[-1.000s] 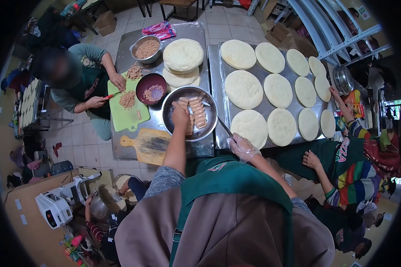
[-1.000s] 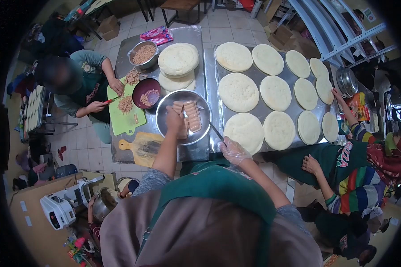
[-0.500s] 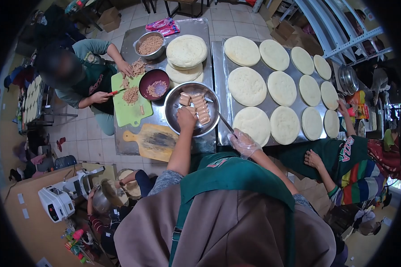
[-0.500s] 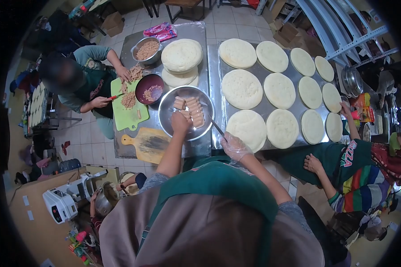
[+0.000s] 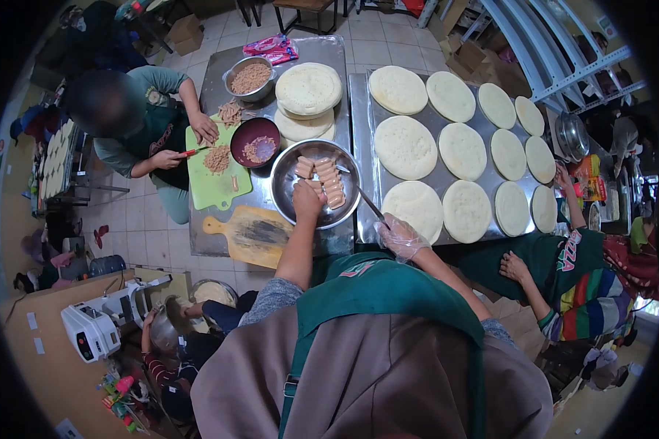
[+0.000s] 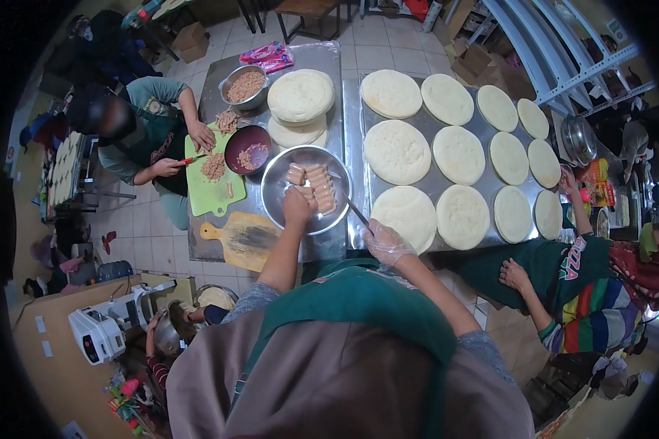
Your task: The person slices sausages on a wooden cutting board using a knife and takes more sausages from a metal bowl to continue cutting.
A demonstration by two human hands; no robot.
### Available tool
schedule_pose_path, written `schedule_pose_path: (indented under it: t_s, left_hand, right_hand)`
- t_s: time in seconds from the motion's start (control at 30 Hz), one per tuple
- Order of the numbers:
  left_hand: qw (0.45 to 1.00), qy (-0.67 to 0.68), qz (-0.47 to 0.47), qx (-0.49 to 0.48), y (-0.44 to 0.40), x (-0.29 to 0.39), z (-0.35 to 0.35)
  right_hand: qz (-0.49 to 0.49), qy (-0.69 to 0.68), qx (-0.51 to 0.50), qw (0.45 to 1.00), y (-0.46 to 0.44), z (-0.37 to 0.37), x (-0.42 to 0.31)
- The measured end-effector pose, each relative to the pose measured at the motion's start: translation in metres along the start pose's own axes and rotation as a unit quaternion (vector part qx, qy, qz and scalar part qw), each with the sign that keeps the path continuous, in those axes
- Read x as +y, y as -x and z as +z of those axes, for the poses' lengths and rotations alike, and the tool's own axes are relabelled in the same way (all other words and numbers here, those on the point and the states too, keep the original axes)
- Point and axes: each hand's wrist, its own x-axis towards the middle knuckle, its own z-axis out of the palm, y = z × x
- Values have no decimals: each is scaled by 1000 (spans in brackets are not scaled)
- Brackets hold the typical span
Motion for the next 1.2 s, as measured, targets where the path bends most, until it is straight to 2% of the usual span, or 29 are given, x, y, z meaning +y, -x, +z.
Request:
schedule_pose_path:
  t_s: [0.13,0.23,0.33,0.63,0.83,1.03,1.2]
  left_hand:
    - [1000,-5,4,-5,-1,0,1]
    - [996,45,-26,-68,-7,-2,-1]
    - [997,19,-20,-76,-9,-2,-4]
    - [995,-96,0,34,7,15,-25]
    - [1000,-5,6,-30,-14,7,-16]
    - [996,-11,-33,-86,-16,8,-10]
    - [994,-45,-15,-100,-17,1,-4]
  right_hand:
    - [4,7,-3,1000,1,-4,-3]
    - [6,10,-3,1000,0,-7,-2]
    - [6,10,0,1000,-1,-5,3]
    - [16,8,-10,1000,-6,-13,4]
    - [4,4,-9,1000,-9,-13,9]
    - [8,-2,-7,1000,-9,-14,12]
    - [14,1,-8,1000,-8,-13,15]
